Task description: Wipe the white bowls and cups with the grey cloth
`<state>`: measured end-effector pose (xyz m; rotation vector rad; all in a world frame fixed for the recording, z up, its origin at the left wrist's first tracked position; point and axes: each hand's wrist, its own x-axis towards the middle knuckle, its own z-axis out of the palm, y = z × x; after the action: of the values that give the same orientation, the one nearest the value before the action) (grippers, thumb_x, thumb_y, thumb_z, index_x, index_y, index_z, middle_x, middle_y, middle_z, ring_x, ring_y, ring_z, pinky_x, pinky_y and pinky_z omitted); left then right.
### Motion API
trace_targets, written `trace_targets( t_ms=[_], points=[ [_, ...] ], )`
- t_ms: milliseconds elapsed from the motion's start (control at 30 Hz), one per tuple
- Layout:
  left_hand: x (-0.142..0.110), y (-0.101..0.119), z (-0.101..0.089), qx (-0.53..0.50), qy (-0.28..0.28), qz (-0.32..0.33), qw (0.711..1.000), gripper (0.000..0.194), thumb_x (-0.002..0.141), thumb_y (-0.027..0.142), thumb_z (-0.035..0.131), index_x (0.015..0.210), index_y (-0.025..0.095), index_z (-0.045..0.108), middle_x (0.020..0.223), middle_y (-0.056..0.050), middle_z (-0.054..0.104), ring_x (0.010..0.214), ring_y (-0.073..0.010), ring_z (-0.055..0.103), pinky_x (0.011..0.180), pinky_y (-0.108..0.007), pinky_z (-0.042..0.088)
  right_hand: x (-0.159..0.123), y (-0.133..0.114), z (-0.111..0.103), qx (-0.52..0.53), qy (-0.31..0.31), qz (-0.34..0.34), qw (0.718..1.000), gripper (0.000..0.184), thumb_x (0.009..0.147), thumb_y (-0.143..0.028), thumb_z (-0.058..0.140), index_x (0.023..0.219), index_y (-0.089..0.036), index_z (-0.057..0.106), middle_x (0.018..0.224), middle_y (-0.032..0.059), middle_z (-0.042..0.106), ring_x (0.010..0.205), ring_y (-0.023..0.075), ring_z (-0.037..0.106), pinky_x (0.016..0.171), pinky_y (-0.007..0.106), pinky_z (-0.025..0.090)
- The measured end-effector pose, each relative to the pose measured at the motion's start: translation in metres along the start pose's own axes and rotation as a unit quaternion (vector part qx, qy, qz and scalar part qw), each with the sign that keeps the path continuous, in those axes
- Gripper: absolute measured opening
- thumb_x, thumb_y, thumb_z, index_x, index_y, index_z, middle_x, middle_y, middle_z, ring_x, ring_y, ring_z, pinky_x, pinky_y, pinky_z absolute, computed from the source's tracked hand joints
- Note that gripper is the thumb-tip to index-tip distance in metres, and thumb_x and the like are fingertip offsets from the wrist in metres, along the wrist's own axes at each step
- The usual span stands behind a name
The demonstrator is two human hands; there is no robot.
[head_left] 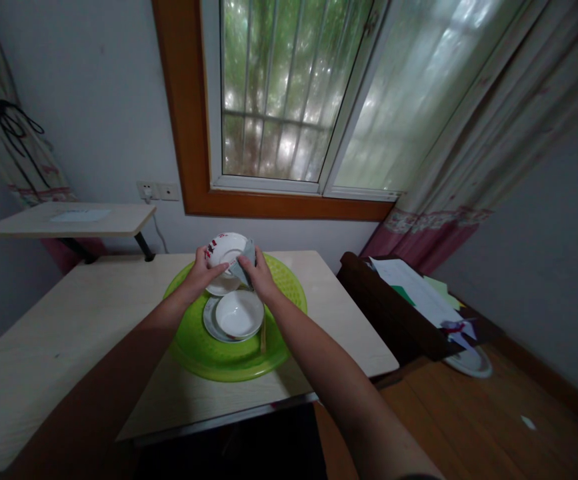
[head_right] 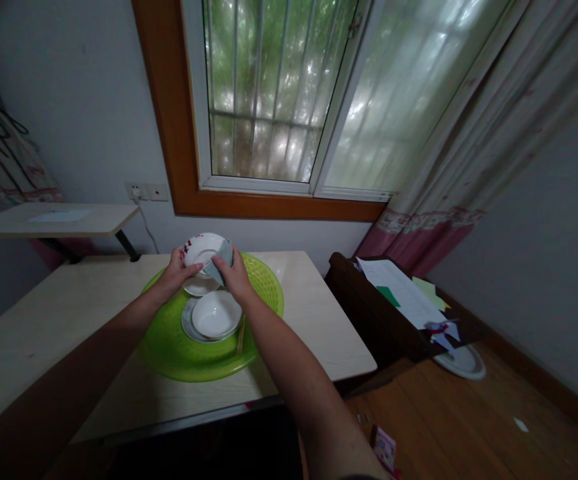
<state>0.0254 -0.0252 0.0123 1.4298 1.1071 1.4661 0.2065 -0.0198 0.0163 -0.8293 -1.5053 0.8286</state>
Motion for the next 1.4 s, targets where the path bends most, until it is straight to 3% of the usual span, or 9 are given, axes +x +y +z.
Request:
trace_targets(
  t_ms=[167,433,600,800,1067,1233,1400],
  points=[
    [0.002,0.0,-0.004,0.059,-0.007,0.008,0.998,0.073,0.063,0.046,0.079,0.123,0.019,0.047,0.115,-0.008,0.061,0.104,-0.0221,0.062,0.093,-0.037,0.051,0.001,0.002,-0.008,-0.084,-0.01,-0.025,0.996,0.066,0.084,-0.06,0.068,0.137,-0.023,0.057,0.133,0.0095,0.063,0.124,0.0274,0.056,0.111,0.043,0.041],
    [-0.001,0.004,-0.003,0.078,-0.033,-0.03,0.996,0.07,0.06,0.046,0.08,0.115,0.018,0.048,0.102,-0.004,0.063,0.089,-0.0199,0.062,0.078,-0.033,0.051,0.003,0.006,-0.013,-0.086,-0.022,-0.03,0.996,0.078,0.082,-0.062,0.069,0.146,-0.023,0.049,0.145,0.0115,0.054,0.133,0.0281,0.051,0.116,0.044,0.036],
    [-0.004,0.006,-0.001,0.143,-0.001,-0.018,0.99,0.066,0.057,0.046,0.081,0.105,0.022,0.044,0.093,0.001,0.059,0.078,-0.0164,0.059,0.071,-0.03,0.048,0.002,0.012,-0.01,-0.079,-0.043,-0.028,0.996,0.077,0.092,-0.067,0.051,0.153,-0.024,0.037,0.158,0.0101,0.042,0.145,0.0239,0.04,0.122,0.044,0.028],
    [-0.007,0.011,0.001,0.222,0.003,-0.002,0.975,0.063,0.058,0.045,0.08,0.102,0.024,0.04,0.089,0.002,0.057,0.077,-0.0165,0.058,0.068,-0.029,0.047,0.006,0.018,-0.006,-0.105,-0.002,-0.031,0.994,0.079,0.096,-0.074,0.02,0.143,-0.019,0.052,0.151,0.0126,0.05,0.145,0.0228,0.04,0.125,0.046,0.023],
    [-0.016,0.024,0.008,0.233,-0.004,0.018,0.972,0.061,0.057,0.041,0.081,0.099,0.024,0.04,0.085,0.003,0.057,0.073,-0.0151,0.057,0.066,-0.027,0.046,0.005,0.02,-0.004,-0.071,0.005,0.005,0.997,0.072,0.098,-0.071,0.025,0.143,-0.02,0.051,0.148,0.0107,0.053,0.14,0.0202,0.045,0.123,0.042,0.027],
    [-0.014,0.02,0.008,0.231,-0.013,0.024,0.973,0.061,0.058,0.041,0.08,0.1,0.024,0.04,0.09,0.002,0.058,0.075,-0.0157,0.058,0.066,-0.027,0.046,0.002,0.013,-0.005,-0.118,-0.006,-0.062,0.991,0.067,0.101,-0.064,0.027,0.146,-0.018,0.048,0.148,0.0136,0.051,0.141,0.0212,0.044,0.123,0.042,0.029],
    [-0.014,0.017,0.008,0.238,-0.022,0.027,0.971,0.06,0.059,0.039,0.078,0.101,0.024,0.038,0.09,0.002,0.057,0.076,-0.0161,0.058,0.067,-0.028,0.046,-0.003,-0.003,-0.006,-0.214,-0.054,-0.169,0.961,0.055,0.105,-0.049,0.03,0.153,-0.025,0.038,0.156,0.0096,0.042,0.147,0.0208,0.036,0.125,0.045,0.026]
  ],
)
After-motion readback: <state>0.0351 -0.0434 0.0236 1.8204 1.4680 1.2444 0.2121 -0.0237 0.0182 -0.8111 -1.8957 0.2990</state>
